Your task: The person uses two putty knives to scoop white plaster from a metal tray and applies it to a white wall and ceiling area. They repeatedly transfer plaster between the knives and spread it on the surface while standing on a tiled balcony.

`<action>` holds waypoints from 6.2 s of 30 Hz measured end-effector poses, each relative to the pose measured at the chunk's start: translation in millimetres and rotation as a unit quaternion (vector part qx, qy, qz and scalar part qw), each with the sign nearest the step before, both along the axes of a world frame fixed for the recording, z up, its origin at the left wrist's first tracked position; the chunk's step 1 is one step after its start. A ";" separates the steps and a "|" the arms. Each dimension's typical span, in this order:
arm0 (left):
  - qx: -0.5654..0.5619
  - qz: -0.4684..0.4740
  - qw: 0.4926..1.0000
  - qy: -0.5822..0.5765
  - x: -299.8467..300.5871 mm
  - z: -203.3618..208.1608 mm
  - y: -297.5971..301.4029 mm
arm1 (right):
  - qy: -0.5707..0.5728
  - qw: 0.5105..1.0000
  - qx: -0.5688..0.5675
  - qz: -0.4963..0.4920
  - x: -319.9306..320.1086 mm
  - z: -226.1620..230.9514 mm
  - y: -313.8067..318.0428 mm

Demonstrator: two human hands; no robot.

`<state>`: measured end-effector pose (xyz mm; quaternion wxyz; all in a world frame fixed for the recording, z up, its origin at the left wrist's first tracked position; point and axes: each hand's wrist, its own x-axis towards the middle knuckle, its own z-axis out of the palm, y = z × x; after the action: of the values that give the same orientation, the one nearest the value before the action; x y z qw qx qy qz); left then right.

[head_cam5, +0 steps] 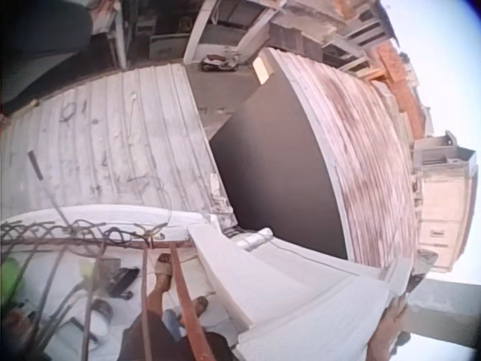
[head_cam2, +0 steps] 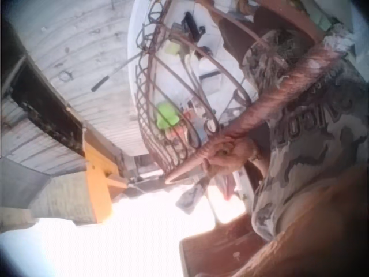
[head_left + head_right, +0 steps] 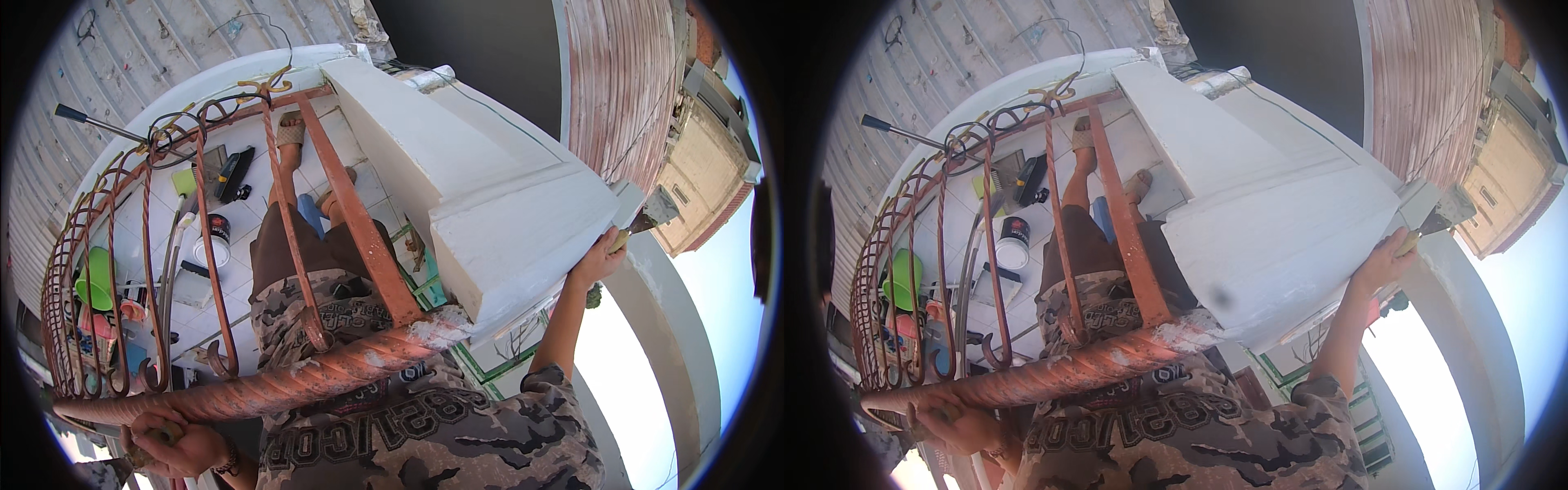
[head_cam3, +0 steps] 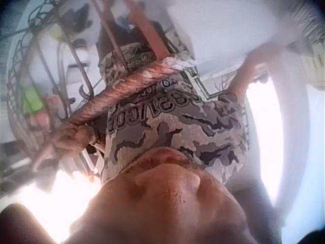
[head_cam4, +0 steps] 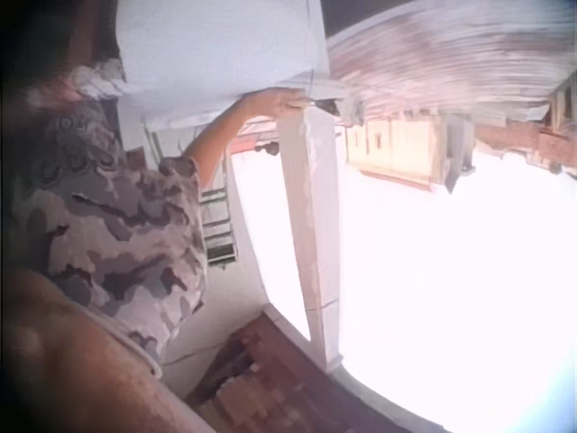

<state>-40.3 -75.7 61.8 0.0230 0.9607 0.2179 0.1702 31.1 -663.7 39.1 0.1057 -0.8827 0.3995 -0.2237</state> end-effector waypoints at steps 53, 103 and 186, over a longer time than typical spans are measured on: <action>-0.472 0.055 0.802 -0.362 24.4 -4.6 -15.7 | 0.086 0.992 -0.028 0.086 3.0 -1.8 -38.5; -0.587 -0.382 0.703 0.121 -143.5 -14.9 -380.9 | 0.084 0.900 0.325 0.277 -326.5 147.3 -41.8; -0.642 -0.446 0.590 0.202 -74.9 -40.0 -373.6 | -0.100 0.991 0.088 -0.015 -164.5 130.4 73.9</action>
<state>-115.2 -449.3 21.9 0.6626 0.6835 -0.1859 -0.2435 -133.4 -589.8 169.5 0.2186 -0.8371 0.4183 -0.2765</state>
